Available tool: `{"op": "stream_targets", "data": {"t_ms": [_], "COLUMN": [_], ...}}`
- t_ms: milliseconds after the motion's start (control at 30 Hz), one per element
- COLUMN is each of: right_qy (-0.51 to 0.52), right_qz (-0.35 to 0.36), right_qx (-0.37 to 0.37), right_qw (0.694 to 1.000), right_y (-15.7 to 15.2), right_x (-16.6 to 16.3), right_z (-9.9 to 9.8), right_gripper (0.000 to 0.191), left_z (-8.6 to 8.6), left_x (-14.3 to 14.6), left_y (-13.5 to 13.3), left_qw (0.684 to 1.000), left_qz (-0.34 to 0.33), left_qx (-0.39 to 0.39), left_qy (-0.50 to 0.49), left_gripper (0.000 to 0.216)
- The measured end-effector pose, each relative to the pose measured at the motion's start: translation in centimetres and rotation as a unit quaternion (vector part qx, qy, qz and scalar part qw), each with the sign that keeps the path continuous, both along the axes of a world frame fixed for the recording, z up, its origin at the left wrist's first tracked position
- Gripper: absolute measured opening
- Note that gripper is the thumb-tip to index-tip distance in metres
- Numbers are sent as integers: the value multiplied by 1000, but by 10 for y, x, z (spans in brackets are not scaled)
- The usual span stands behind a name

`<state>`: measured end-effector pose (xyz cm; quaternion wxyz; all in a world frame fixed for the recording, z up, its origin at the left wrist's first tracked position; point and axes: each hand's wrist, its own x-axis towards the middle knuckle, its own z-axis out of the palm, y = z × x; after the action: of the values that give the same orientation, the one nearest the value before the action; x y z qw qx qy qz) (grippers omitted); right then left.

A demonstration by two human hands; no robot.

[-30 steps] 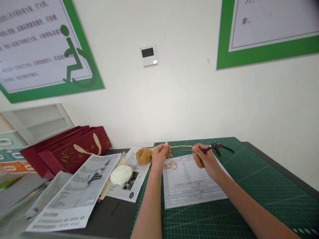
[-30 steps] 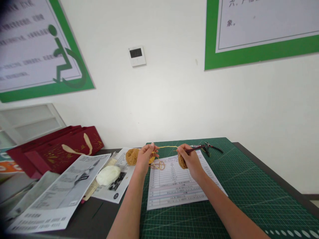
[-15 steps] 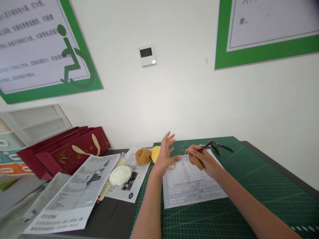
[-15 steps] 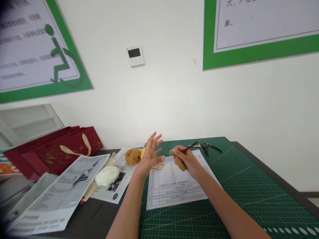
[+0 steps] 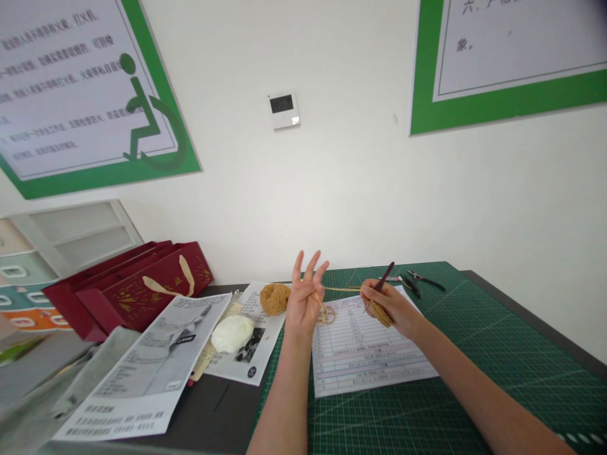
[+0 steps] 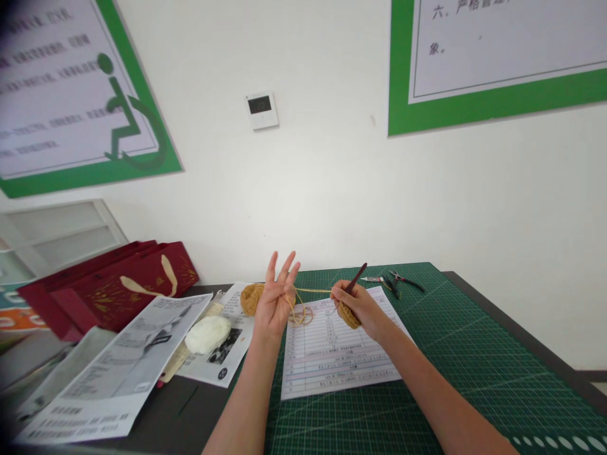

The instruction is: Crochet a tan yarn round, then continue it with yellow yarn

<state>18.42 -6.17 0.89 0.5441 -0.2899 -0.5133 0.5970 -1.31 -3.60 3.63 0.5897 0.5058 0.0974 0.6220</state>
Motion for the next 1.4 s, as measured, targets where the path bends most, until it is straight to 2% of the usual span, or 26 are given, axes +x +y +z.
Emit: {"op": "stream_targets", "data": {"t_ms": [67, 133, 167, 233, 300, 367, 400, 467, 533, 633, 767, 867, 967, 1033, 1133, 1267, 1400], "right_qy": [-18, -20, -13, 7, 22, 17, 8, -13, -28, -32, -32, -54, -97, -131, -167, -145, -120], "right_qz": [-5, 5, 11, 17, 9, 0, -2, -4, -5, -3, -8, -32, -118, -183, -240, -259, -248], "right_qx": [5, 10, 13, 21, 30, 32, 30, 25, 25, 25, 23, 40, 106, 165, 216, 214, 227], "right_qw": [1000, 1000, 1000, 1000, 999, 999, 1000, 1000, 999, 999, 999, 997, 983, 960, 932, 931, 934], "right_y": [0, -2, -3, -5, -6, -5, -4, -2, -1, -1, -2, -1, -1, -1, -3, -4, -5], "right_x": [-2, -3, -4, -3, -3, -2, -2, -3, -5, -10, -15, -17, -17, -17, -16, -16, -19], "right_z": [-3, -2, -1, 2, 4, 4, 3, 0, -4, -9, -11, -11, -10, -9, -8, -13, -17], "right_gripper": [35, 35, 34, 33, 34, 34, 35, 35, 36, 36, 36, 40, 41, 41, 38, 21, 17], "left_z": [3, 5, 5, 3, -2, -6, -7, -8, -6, -3, -4, -5, -7, -8, -11, -14, -14], "left_x": [-5, -6, -5, 0, 7, 14, 16, 20, 22, 23, 26, 27, 26, 24, 22, 24, 27], "left_y": [-1, -2, -2, -1, 1, 2, 1, -2, -6, -10, -11, -9, -6, -3, 0, 0, -1], "left_qw": [998, 996, 994, 978, 937, 911, 918, 952, 977, 989, 989, 988, 987, 986, 982, 978, 981], "left_qz": [25, 44, 56, 95, 147, 190, 182, 98, 26, -9, 0, 25, 60, 80, 106, 116, 108], "left_qx": [24, 66, 93, 152, 195, 185, 160, 94, 41, 9, -1, -4, -13, -21, -34, -45, -67], "left_qy": [-52, -47, -16, 104, 250, 315, 315, 274, 207, 148, 151, 152, 146, 145, 155, 167, 150], "left_gripper": [63, 40, 31, 28, 34, 35, 33, 31, 39, 55, 74, 77, 78, 77, 76, 74, 76]}}
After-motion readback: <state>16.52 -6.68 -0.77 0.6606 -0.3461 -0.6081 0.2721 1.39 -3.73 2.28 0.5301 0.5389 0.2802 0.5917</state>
